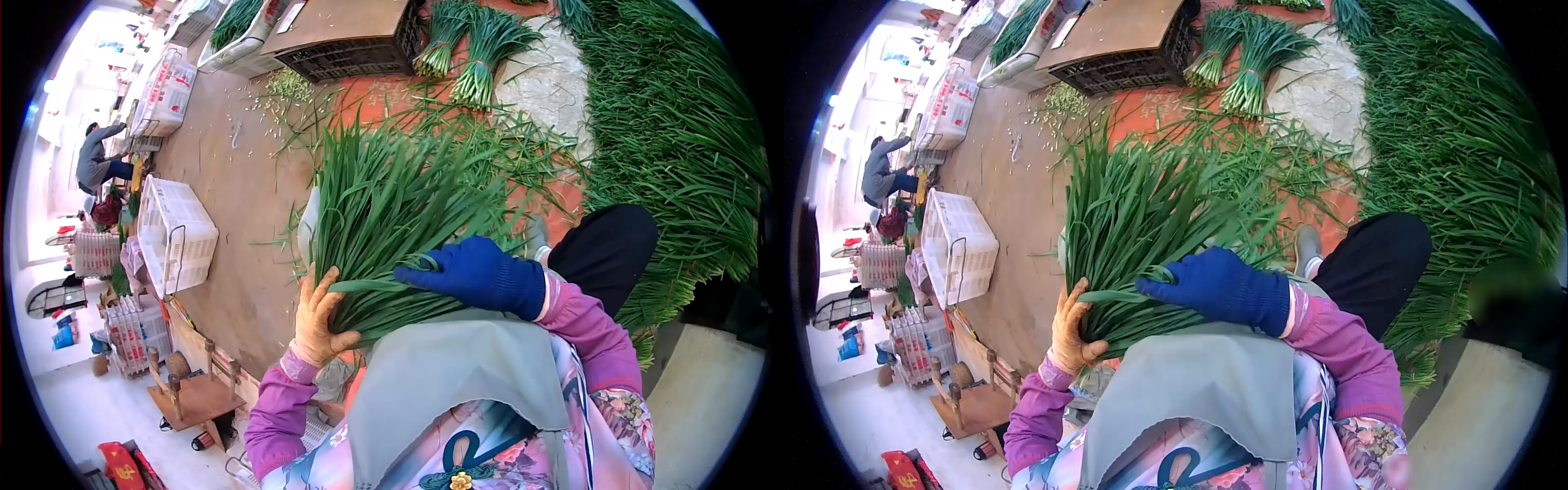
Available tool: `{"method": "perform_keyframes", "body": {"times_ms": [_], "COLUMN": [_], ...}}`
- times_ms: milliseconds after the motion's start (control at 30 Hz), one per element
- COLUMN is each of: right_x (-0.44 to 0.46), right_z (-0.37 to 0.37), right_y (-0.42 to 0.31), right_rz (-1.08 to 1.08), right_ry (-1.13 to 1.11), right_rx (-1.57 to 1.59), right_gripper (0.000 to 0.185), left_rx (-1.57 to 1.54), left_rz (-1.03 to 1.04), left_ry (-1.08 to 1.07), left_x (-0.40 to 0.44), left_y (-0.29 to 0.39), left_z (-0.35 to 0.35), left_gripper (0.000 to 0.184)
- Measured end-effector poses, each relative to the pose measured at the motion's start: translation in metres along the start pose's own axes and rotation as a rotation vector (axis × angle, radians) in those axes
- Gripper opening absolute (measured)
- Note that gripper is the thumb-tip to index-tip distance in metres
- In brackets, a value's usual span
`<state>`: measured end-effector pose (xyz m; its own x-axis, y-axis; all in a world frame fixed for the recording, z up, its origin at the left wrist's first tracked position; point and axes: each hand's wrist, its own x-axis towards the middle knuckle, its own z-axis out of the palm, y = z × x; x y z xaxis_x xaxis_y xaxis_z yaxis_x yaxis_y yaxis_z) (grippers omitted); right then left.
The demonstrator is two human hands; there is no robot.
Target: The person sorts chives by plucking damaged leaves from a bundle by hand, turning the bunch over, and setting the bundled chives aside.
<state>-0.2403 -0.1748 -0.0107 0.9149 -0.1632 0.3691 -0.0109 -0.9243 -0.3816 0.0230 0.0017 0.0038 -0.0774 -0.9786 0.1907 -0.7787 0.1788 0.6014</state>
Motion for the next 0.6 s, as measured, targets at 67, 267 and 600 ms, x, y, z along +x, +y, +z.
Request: {"method": "perform_keyframes", "body": {"times_ms": [67, 267, 600], "right_x": [-0.003, -0.01, -0.022], "right_z": [0.008, 0.013, 0.017], "right_y": [0.004, 0.009, 0.007], "right_rz": [0.026, 0.09, 0.09], "right_ry": [0.05, -0.036, -0.042], "right_rx": [-0.019, -0.071, 0.037], "right_gripper": [0.061, 0.055, 0.062], "left_rx": [0.024, 0.234, -0.698], "left_rz": [-0.032, 0.106, -0.848], "left_ry": [-0.01, 0.278, -0.047], "left_x": [0.008, 0.048, 0.096], "left_y": [0.002, 0.012, -0.022], "left_z": [-0.002, -0.01, 0.008], "left_gripper": [0.048, 0.058, 0.044]}}
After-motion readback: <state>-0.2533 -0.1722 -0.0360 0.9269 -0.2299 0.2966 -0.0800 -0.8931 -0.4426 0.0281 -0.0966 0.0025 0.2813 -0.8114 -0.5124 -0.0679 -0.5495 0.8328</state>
